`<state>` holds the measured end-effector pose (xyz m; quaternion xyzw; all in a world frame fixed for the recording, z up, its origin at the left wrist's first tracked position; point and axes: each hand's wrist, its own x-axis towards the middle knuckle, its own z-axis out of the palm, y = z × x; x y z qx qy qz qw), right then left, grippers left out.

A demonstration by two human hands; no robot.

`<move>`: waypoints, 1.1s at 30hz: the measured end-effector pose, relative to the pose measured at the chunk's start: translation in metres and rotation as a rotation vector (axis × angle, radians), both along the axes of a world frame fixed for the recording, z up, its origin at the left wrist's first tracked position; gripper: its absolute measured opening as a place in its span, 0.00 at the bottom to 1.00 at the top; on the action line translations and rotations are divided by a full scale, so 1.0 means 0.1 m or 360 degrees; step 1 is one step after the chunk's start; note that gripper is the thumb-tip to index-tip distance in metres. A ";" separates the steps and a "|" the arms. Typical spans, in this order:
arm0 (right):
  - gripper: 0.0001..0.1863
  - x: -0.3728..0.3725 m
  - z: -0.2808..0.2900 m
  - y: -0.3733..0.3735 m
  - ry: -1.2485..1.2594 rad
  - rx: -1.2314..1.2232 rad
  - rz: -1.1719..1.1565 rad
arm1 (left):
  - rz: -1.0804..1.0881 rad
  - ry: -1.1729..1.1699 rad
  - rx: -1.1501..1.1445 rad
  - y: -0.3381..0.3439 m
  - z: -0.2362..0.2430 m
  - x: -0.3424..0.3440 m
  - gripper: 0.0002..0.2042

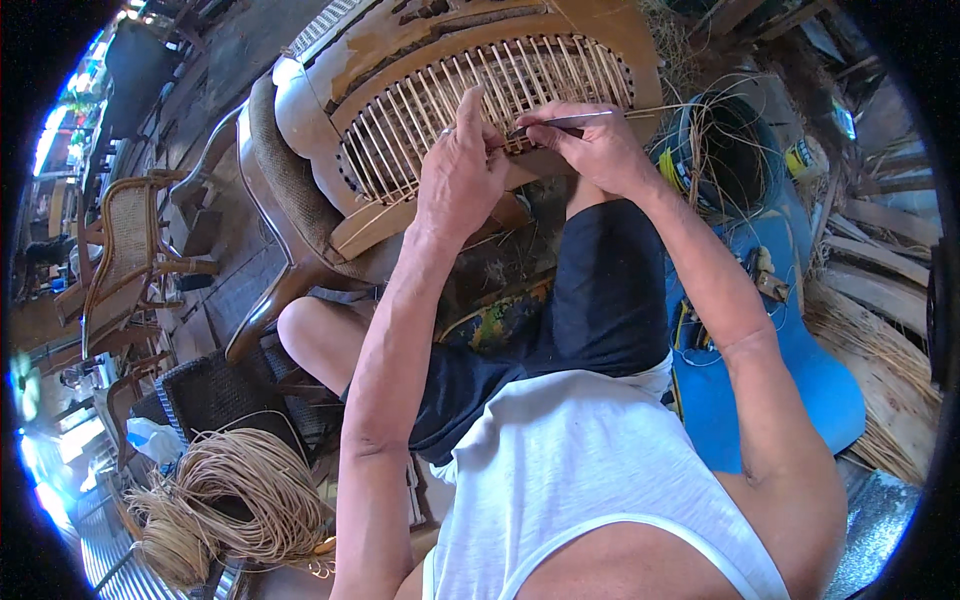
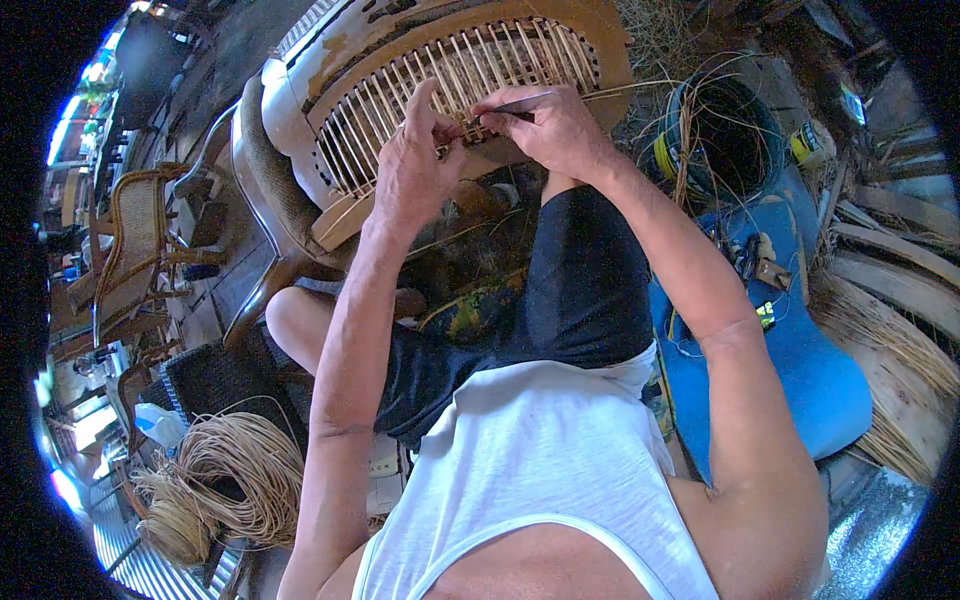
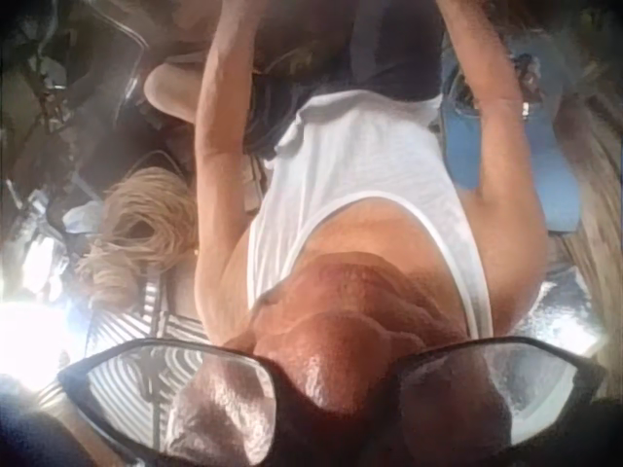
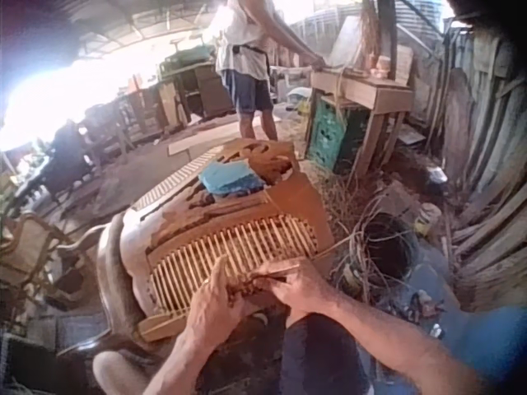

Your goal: The person weaves strips through the backrest of a wooden chair using a thin tool to thread and tighten them. They periodically trim excess material with a pair of snips and wipe the chair frame with a blue cloth.

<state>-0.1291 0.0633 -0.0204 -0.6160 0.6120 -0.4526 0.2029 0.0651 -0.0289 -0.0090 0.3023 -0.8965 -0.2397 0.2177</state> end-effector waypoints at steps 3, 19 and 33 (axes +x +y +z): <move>0.10 -0.01 0.00 0.00 0.0070 -0.0087 0.0031 | -0.0014 0.0002 -0.0031 -0.01 0.02 -0.04 0.35; 0.07 -0.14 0.00 0.04 0.0233 -0.0126 0.0319 | -0.0392 0.0077 -0.0137 -0.15 -0.06 0.06 0.23; 0.10 -0.26 -0.02 0.16 -0.0025 0.0012 -0.0016 | -0.0172 0.0018 0.0084 0.00 0.06 -0.27 0.31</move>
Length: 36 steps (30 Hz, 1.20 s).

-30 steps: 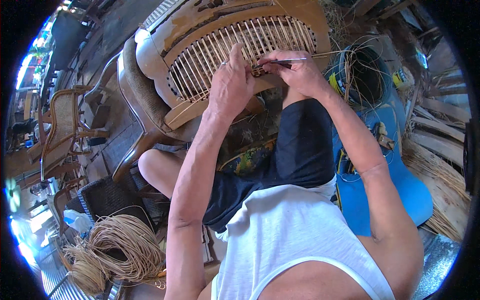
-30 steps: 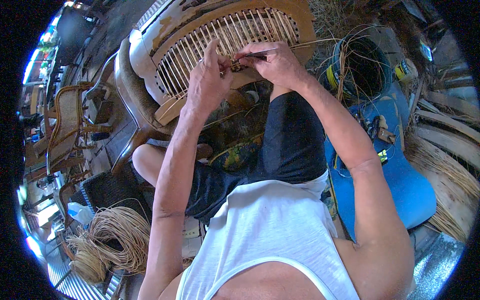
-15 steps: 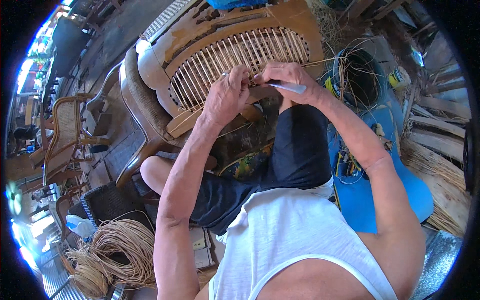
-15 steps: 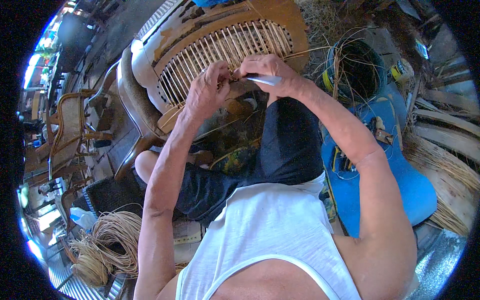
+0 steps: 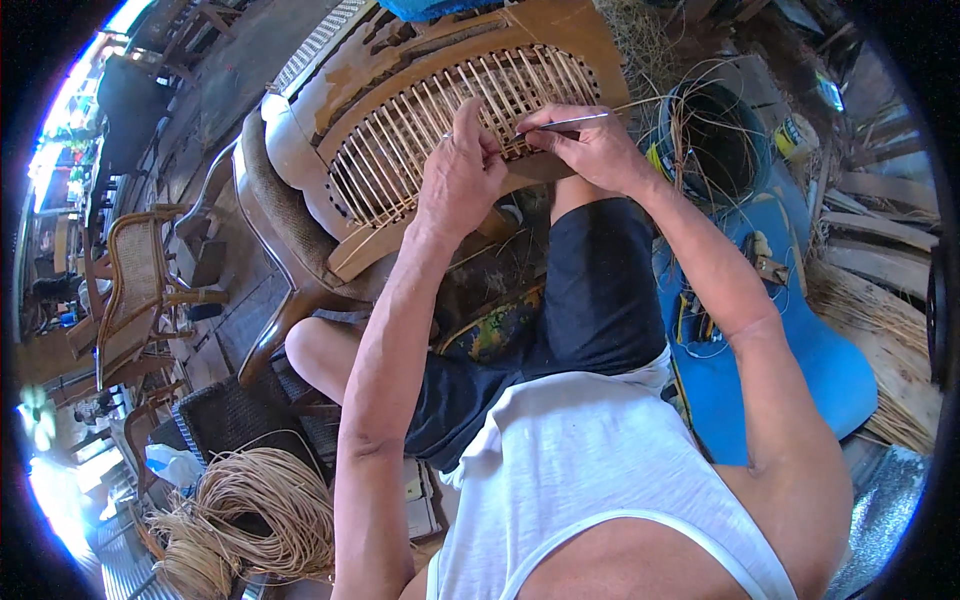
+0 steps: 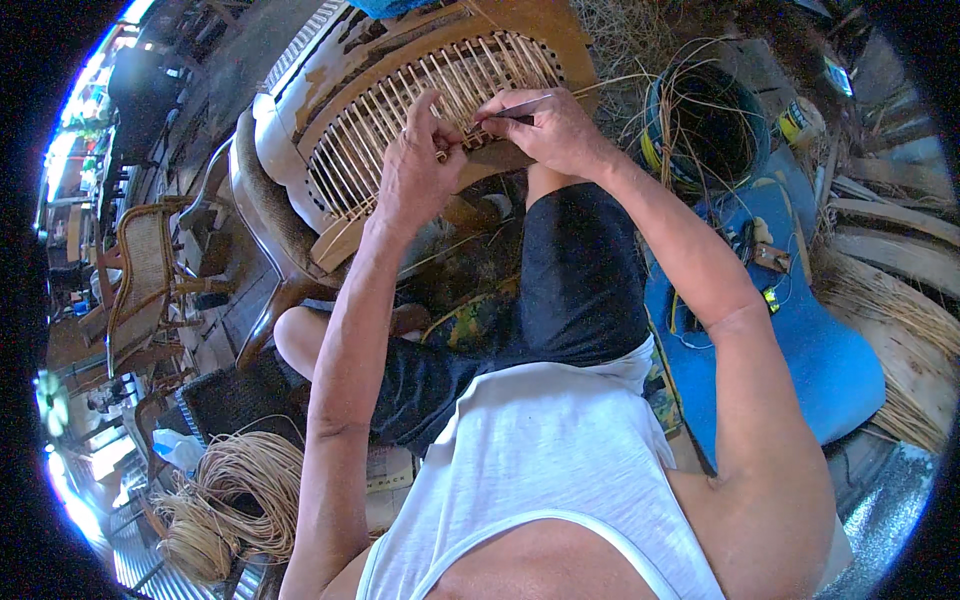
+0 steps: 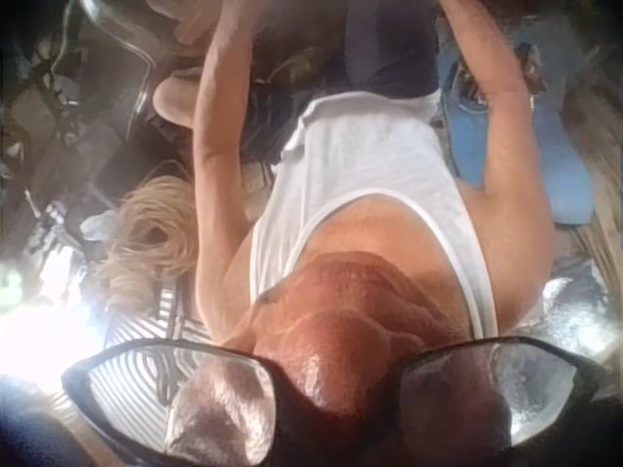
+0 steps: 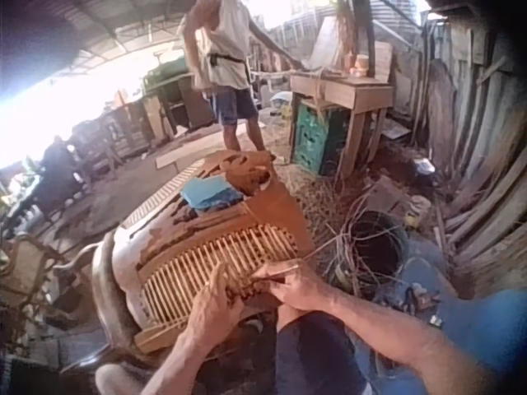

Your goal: The person weaves strips through the backrest of a wooden chair using a thin tool to thread and tighten them. They periodically trim excess material with a pair of snips and wipe the chair frame with a blue cloth.

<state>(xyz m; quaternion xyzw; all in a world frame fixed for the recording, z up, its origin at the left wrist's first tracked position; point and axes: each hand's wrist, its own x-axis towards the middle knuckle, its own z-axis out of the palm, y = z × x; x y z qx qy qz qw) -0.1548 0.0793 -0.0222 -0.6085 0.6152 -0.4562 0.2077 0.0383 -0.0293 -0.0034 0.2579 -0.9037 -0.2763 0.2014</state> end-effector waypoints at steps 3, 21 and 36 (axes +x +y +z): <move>0.11 0.03 0.03 0.01 -0.0057 0.0029 0.0011 | 0.0080 -0.0014 0.0101 0.01 0.07 -0.04 0.30; 0.12 -0.15 -0.02 0.13 -0.0110 -0.0017 -0.0060 | 0.0015 0.0097 0.0295 0.04 0.07 0.09 0.30; 0.08 -0.15 0.07 0.15 0.0030 0.0065 -0.0066 | 0.0147 0.0168 0.0074 0.16 -0.10 -0.27 0.31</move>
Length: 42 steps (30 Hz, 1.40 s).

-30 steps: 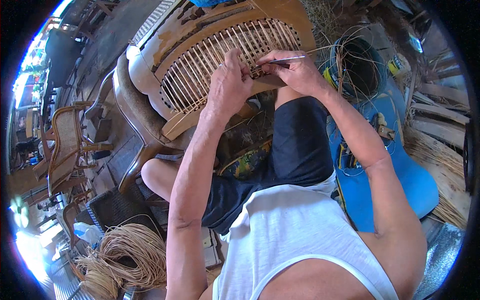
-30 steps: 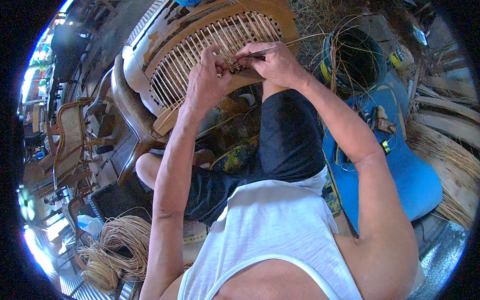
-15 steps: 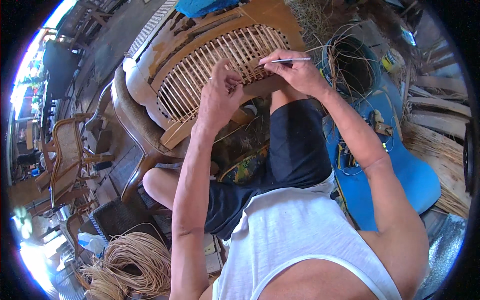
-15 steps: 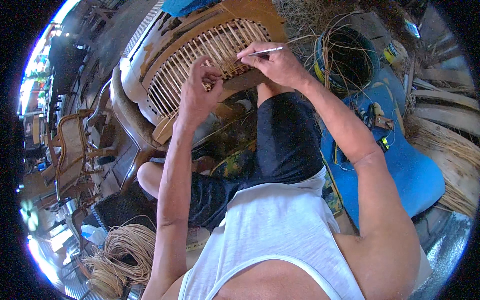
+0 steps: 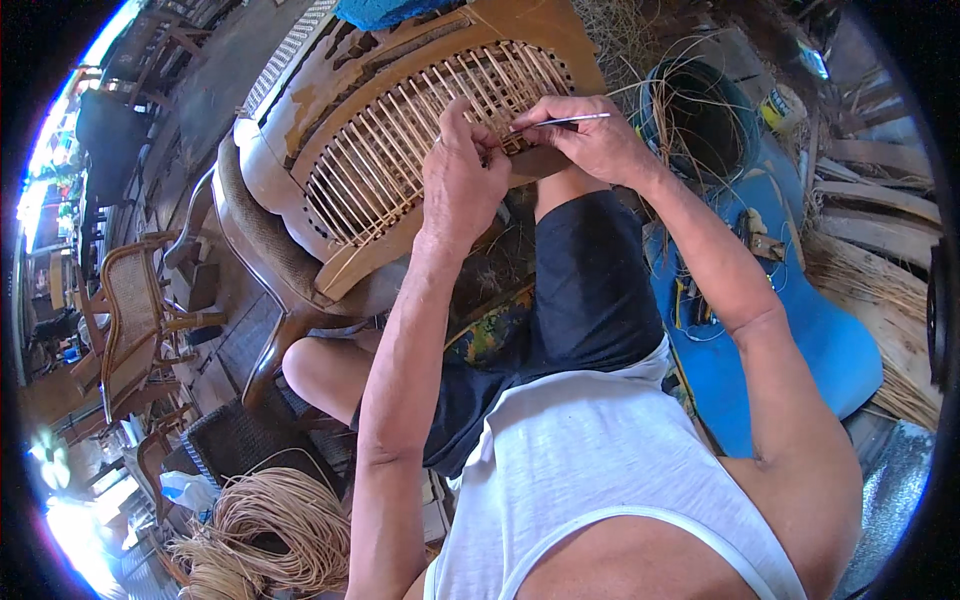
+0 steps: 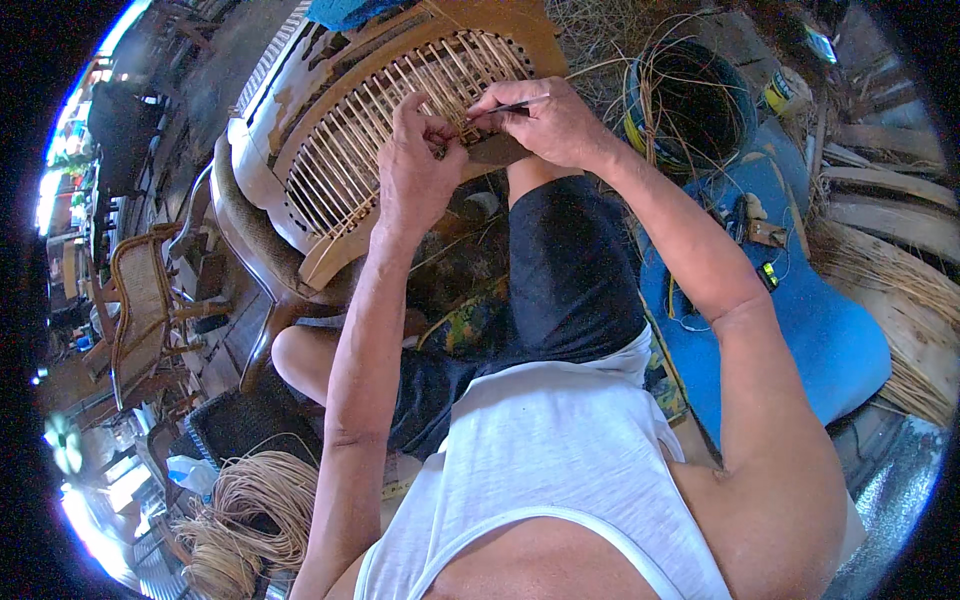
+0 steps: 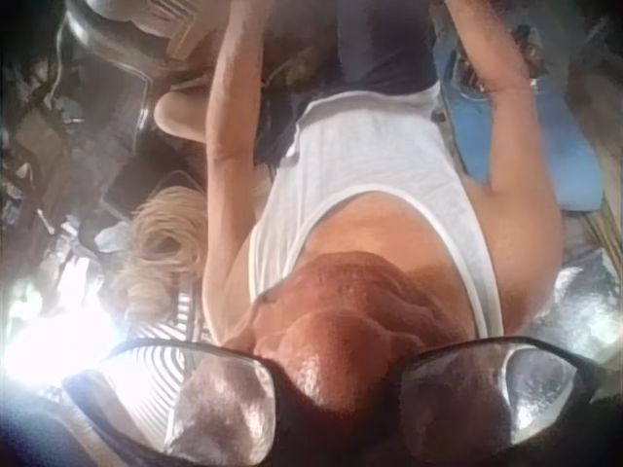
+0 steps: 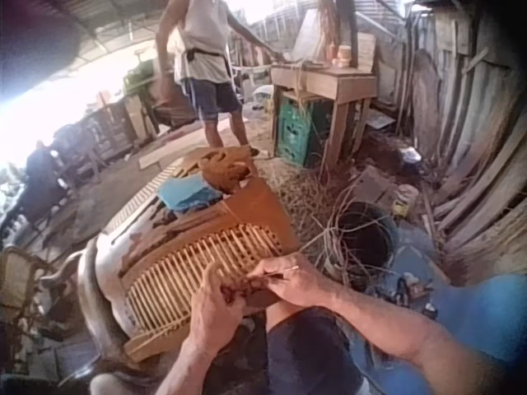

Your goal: The person weaves strips through the backrest of a wooden chair using a thin tool to thread and tighten them. They periodically trim excess material with a pair of snips and wipe the chair frame with a blue cloth.

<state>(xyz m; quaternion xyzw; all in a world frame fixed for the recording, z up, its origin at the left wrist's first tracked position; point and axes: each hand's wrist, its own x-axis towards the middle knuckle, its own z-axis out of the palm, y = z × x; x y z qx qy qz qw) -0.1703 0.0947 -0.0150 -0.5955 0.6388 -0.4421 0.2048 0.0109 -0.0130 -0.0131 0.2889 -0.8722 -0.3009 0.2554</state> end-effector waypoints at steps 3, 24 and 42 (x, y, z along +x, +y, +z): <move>0.08 -0.05 -0.04 0.00 0.0044 -0.0086 0.0106 | 0.0005 -0.0003 0.0084 -0.01 0.00 0.00 0.28; 0.09 -0.27 -0.03 0.03 0.0116 -0.0014 -0.0061 | -0.0203 -0.0208 -0.0232 0.04 0.05 -0.22 0.30; 0.10 -0.65 0.05 0.23 -0.0437 -0.0124 -0.0057 | -0.0305 0.0020 0.0047 -0.02 0.04 -0.16 0.25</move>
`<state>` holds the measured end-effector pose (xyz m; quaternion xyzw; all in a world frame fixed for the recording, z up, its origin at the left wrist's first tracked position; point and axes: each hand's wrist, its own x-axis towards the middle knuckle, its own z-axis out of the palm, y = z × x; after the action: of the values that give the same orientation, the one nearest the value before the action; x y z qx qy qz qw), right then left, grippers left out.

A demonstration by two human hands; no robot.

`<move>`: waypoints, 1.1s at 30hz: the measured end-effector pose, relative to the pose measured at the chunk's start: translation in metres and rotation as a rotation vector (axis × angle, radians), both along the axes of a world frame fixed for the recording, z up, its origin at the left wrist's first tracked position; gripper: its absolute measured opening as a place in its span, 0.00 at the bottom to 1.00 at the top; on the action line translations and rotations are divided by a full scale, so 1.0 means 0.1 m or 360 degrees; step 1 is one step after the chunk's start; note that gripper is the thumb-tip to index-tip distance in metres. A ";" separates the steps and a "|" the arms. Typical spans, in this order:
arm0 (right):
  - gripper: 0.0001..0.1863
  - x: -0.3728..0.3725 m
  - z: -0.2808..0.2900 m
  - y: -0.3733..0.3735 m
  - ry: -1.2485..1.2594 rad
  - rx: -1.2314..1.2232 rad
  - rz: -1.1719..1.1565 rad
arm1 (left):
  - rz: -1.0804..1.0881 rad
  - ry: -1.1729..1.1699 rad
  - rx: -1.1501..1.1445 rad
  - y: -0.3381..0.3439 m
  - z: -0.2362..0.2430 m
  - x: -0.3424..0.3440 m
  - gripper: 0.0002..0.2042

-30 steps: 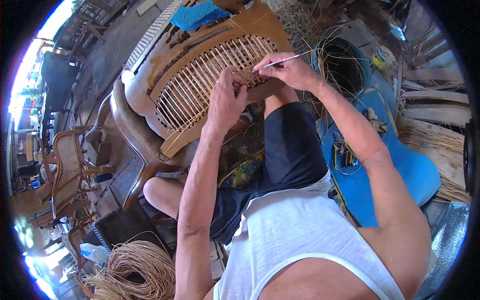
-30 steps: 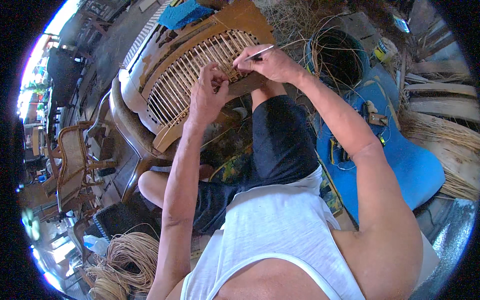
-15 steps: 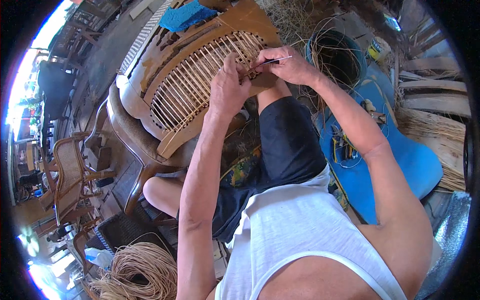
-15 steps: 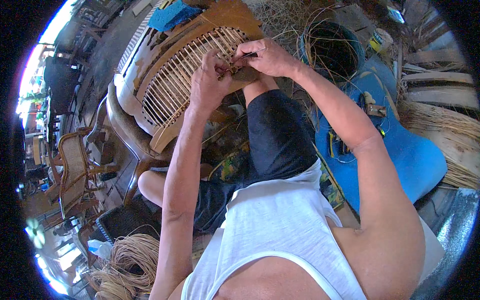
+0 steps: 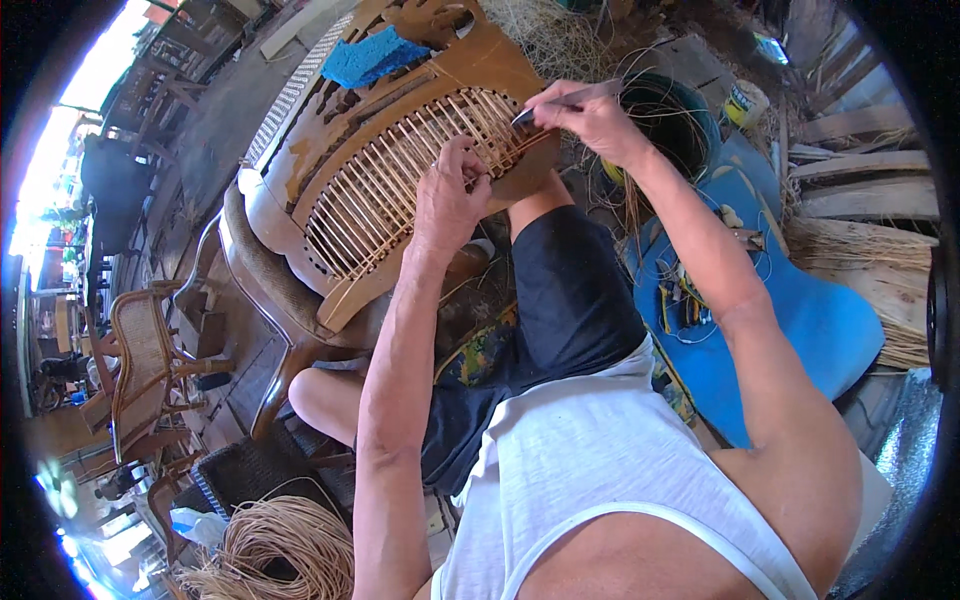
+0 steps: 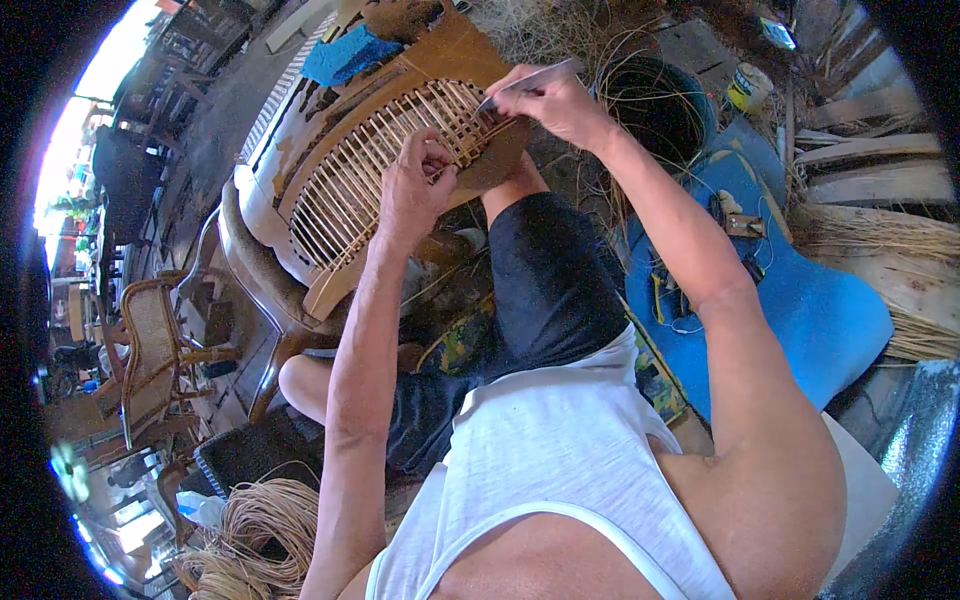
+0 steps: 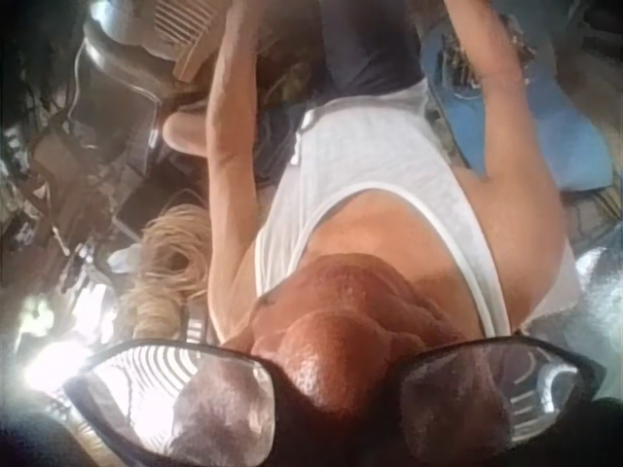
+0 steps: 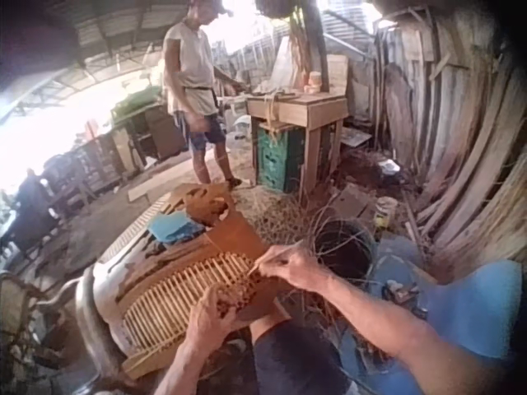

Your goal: The person weaves strips through the backrest of a wooden chair using a thin tool to thread and tighten them. They periodically trim excess material with a pair of snips and wipe the chair frame with a blue cloth.

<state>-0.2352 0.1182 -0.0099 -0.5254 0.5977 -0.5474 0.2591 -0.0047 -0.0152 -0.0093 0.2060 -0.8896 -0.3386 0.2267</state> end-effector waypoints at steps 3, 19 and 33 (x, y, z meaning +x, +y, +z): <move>0.09 -0.05 0.00 0.12 -0.0018 -0.0034 -0.0169 | -0.0015 -0.0041 -0.0129 0.03 -0.02 -0.03 0.21; 0.09 0.34 -0.03 0.01 0.0768 0.0054 0.0043 | -0.0031 -0.0057 -0.0337 0.09 -0.07 -0.05 0.18; 0.15 -0.33 -0.09 0.25 0.0758 0.0368 -0.0266 | -0.0049 0.0017 -0.0345 0.27 0.04 -0.30 0.16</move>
<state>-0.2684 0.1432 -0.0187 -0.5551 0.7415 -0.3561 0.1235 -0.0346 0.0121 -0.0056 0.1648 -0.9229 -0.2450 0.2470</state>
